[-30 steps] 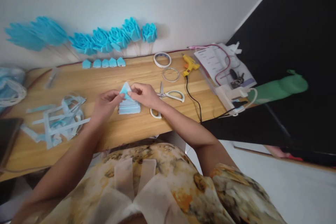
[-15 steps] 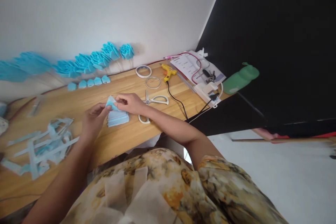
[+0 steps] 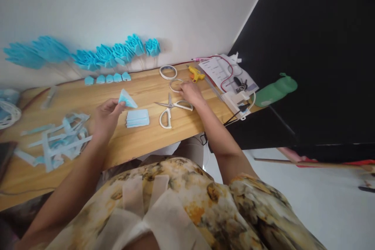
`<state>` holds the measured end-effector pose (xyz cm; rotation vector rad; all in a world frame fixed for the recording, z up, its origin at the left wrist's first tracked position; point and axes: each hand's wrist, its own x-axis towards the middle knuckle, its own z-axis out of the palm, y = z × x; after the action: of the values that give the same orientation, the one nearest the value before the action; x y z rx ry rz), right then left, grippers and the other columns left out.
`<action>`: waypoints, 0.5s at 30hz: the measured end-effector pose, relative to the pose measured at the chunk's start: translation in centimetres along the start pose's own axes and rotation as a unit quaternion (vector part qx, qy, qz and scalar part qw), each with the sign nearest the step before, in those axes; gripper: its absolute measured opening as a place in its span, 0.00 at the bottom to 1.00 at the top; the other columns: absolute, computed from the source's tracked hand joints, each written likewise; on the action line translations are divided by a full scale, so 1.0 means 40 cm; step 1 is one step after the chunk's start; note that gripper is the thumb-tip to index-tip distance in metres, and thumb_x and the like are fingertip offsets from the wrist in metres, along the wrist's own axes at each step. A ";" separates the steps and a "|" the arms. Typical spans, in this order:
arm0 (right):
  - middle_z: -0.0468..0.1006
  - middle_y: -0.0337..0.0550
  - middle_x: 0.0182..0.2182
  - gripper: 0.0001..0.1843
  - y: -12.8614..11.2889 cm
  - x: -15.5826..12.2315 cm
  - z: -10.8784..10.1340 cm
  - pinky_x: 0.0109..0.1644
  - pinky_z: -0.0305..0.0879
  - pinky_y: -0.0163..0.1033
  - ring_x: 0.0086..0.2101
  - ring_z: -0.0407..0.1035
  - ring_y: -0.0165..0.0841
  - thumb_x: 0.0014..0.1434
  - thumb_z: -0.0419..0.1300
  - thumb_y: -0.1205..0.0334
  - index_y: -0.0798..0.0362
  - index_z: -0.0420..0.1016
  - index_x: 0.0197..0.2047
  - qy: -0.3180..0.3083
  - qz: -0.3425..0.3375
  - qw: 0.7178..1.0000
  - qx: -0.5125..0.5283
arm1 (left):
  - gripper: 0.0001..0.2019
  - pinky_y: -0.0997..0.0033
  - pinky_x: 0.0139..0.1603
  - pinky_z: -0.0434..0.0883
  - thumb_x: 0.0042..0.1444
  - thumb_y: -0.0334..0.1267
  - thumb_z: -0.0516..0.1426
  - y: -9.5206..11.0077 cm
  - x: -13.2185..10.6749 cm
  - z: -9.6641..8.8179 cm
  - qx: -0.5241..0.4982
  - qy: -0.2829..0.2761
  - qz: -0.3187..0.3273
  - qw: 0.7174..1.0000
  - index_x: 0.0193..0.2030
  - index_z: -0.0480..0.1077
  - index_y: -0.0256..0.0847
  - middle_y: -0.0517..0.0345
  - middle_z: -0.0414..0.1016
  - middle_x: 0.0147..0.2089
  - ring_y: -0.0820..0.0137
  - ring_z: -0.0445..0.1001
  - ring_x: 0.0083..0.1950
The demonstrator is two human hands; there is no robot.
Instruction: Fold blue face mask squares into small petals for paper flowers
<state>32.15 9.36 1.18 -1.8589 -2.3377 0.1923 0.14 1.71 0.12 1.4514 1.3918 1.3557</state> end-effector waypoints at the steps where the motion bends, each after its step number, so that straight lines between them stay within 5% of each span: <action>1: 0.83 0.58 0.47 0.10 -0.004 -0.003 0.003 0.52 0.65 0.44 0.48 0.74 0.43 0.63 0.58 0.68 0.59 0.81 0.42 0.011 0.001 1.000 0.023 | 0.12 0.72 0.33 0.61 0.53 0.46 0.64 0.001 -0.001 -0.001 -0.012 -0.001 -0.001 1.000 0.29 0.75 0.39 0.62 0.70 0.26 0.74 0.64 0.29; 4: 0.85 0.51 0.42 0.09 -0.043 -0.013 -0.011 0.46 0.68 0.40 0.40 0.77 0.36 0.64 0.59 0.61 0.57 0.78 0.41 0.020 -0.015 0.967 0.255 | 0.12 0.73 0.36 0.63 0.52 0.46 0.66 -0.001 0.000 -0.004 -0.079 -0.003 -0.010 0.997 0.28 0.75 0.40 0.62 0.72 0.27 0.74 0.66 0.30; 7: 0.85 0.44 0.37 0.12 -0.107 -0.028 -0.047 0.42 0.70 0.36 0.35 0.76 0.31 0.64 0.61 0.54 0.54 0.74 0.41 -0.062 -0.079 0.856 0.507 | 0.15 0.72 0.40 0.65 0.52 0.49 0.67 0.000 0.002 -0.012 -0.157 -0.001 -0.013 0.988 0.26 0.73 0.40 0.62 0.72 0.26 0.73 0.68 0.32; 10: 0.84 0.40 0.31 0.10 -0.167 -0.038 -0.070 0.36 0.68 0.32 0.29 0.72 0.26 0.61 0.64 0.56 0.54 0.75 0.38 -0.125 -0.104 0.798 0.580 | 0.17 0.71 0.40 0.66 0.51 0.51 0.68 0.011 0.002 -0.019 -0.222 -0.010 -0.012 0.975 0.25 0.72 0.41 0.62 0.71 0.27 0.73 0.68 0.31; 15: 0.84 0.42 0.30 0.11 -0.230 -0.019 -0.057 0.32 0.66 0.31 0.29 0.74 0.26 0.60 0.65 0.59 0.57 0.80 0.41 -0.204 -0.138 0.756 0.607 | 0.15 0.70 0.35 0.66 0.53 0.49 0.69 0.030 -0.003 -0.021 -0.282 -0.035 0.006 0.959 0.26 0.73 0.42 0.58 0.77 0.35 0.71 0.72 0.33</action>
<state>23.96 6.58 5.17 -0.8099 -1.7428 1.7062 -0.36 1.25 1.42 1.1087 0.8480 1.5305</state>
